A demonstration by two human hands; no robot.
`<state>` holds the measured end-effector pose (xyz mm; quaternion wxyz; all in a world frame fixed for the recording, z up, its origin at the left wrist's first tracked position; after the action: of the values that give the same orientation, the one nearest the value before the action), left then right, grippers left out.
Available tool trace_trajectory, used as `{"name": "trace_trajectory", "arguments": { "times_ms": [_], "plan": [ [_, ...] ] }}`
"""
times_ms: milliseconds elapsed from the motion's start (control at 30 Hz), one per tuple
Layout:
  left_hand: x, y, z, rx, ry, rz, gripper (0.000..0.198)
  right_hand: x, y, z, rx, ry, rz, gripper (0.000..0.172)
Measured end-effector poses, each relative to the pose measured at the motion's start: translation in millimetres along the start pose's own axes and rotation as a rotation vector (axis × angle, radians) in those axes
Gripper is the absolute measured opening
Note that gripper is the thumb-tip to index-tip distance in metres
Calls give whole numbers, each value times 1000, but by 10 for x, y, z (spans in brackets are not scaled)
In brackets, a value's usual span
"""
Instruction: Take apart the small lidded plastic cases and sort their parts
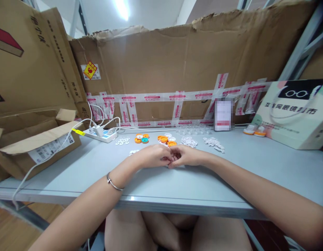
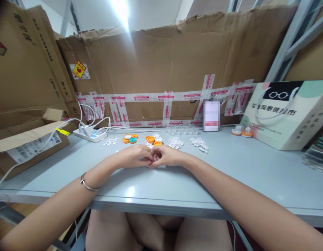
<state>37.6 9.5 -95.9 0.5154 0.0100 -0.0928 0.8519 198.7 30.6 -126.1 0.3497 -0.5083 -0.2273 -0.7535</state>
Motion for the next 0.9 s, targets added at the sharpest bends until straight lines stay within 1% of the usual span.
{"name": "trace_trajectory", "arguments": {
  "times_ms": [133, 300, 400, 467, 533, 567, 600, 667, 700, 733, 800, 900],
  "plan": [
    [-8, -2, 1, -13, -27, -3, 11, -15, -5, -5, -11, 3, -15, 35],
    [2, -13, -30, -65, -21, -6, 9, -3, -1, -16, -17, 26, -2, 32],
    [46, 23, 32, -98, 13, 20, 10, 0, 4, -16, -21, 24, -14, 32],
    [113, 92, 140, -130, 1, 115, 10, -5, 9, -11, -32, 8, -38, 34],
    [214, 198, 273, -143, -59, 300, 12, -14, 13, -4, -42, -8, -53, 38],
    [272, 259, 332, -113, -103, 409, 13, -19, 15, 0, -48, -13, -56, 40],
    [331, 322, 378, -43, -155, 512, 14, -24, 17, 4, -49, -15, -57, 40],
    [436, 436, 423, 139, -216, 660, 13, -32, 18, 9, -51, -18, -61, 40],
    [477, 481, 424, 221, -228, 708, 13, -34, 17, 10, -52, -19, -64, 40],
    [509, 517, 416, 288, -229, 741, 12, -35, 17, 9, -52, -20, -66, 40],
    [544, 557, 386, 370, -229, 776, 12, -31, 15, 3, -53, -24, -68, 40],
    [551, 568, 355, 413, -250, 781, 14, -15, 16, -8, -54, -26, -71, 38]
  ]
}}
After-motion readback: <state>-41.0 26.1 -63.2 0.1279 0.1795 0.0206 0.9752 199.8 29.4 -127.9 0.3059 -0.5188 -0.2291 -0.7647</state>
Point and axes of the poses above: each hand's wrist, its own y-axis away from the middle knuckle, its own z-axis out of the back of the hand, x = y × z, the point moved 1 cm from there along -y, towards the middle knuckle, and after that the axes turned 15 degrees about -y, right-handed, at the moved point
